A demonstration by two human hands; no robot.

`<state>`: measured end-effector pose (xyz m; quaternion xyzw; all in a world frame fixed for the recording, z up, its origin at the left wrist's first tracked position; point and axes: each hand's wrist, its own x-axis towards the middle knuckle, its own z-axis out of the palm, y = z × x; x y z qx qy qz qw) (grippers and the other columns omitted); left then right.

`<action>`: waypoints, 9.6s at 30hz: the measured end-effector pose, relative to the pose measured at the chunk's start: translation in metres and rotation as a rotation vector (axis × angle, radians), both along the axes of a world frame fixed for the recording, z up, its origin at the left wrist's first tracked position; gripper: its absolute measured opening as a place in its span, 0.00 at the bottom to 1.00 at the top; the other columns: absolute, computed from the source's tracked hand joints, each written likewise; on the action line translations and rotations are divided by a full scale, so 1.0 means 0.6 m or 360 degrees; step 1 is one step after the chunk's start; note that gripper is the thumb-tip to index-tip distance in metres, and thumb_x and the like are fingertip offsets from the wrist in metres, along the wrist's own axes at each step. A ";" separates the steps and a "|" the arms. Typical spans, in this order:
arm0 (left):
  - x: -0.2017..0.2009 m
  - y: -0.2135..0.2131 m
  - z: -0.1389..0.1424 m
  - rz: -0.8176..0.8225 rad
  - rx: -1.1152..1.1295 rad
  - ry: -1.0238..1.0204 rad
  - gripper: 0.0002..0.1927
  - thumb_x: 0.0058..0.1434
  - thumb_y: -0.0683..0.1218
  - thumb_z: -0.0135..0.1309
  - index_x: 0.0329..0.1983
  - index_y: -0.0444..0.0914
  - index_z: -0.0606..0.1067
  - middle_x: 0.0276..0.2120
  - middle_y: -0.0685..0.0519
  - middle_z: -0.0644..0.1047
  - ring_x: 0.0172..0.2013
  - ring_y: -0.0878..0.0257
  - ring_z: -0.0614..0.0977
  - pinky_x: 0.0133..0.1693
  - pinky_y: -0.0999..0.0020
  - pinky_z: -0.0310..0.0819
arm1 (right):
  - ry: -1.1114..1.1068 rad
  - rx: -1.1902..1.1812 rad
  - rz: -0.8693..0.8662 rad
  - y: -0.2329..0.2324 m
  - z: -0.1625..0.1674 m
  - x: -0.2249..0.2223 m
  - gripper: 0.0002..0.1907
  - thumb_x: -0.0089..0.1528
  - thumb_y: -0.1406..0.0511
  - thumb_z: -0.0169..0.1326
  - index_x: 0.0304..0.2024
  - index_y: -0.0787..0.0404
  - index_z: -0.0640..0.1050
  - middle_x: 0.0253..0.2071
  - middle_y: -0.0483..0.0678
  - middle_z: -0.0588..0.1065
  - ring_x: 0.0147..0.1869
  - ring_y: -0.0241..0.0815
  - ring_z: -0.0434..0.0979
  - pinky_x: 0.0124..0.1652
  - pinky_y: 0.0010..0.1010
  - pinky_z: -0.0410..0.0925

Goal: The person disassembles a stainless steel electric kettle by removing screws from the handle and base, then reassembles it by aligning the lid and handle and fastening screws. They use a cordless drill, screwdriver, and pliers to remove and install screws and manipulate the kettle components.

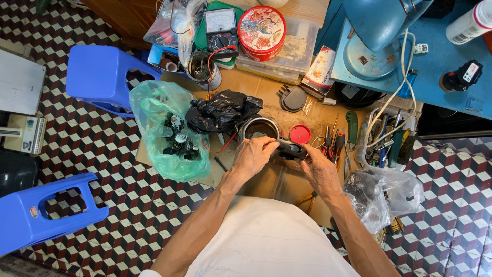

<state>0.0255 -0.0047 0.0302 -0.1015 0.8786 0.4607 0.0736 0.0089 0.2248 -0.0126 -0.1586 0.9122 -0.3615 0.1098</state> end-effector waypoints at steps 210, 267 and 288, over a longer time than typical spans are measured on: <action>-0.014 -0.019 0.030 0.0097 0.0496 -0.0040 0.21 0.66 0.49 0.55 0.60 0.38 0.75 0.44 0.47 0.84 0.24 0.68 0.81 0.28 0.73 0.77 | -0.1152 -0.1976 -0.1492 0.039 -0.099 -0.037 0.06 0.64 0.70 0.57 0.43 0.66 0.76 0.39 0.53 0.79 0.39 0.41 0.81 0.40 0.27 0.74; 0.004 0.415 -0.099 -0.0406 0.0655 0.0233 0.16 0.63 0.43 0.56 0.54 0.44 0.81 0.44 0.49 0.86 0.43 0.59 0.87 0.44 0.65 0.82 | -0.0196 -0.0191 -0.0785 0.280 0.138 0.110 0.18 0.63 0.64 0.58 0.55 0.60 0.76 0.48 0.49 0.79 0.46 0.39 0.77 0.44 0.30 0.72; -0.128 0.337 -0.221 -0.0311 -0.0208 0.0136 0.13 0.62 0.41 0.51 0.50 0.38 0.76 0.37 0.39 0.82 0.39 0.42 0.84 0.41 0.52 0.77 | -0.0587 -0.0166 -0.1210 0.264 -0.220 0.153 0.12 0.64 0.59 0.54 0.45 0.57 0.82 0.40 0.56 0.83 0.46 0.53 0.84 0.45 0.41 0.73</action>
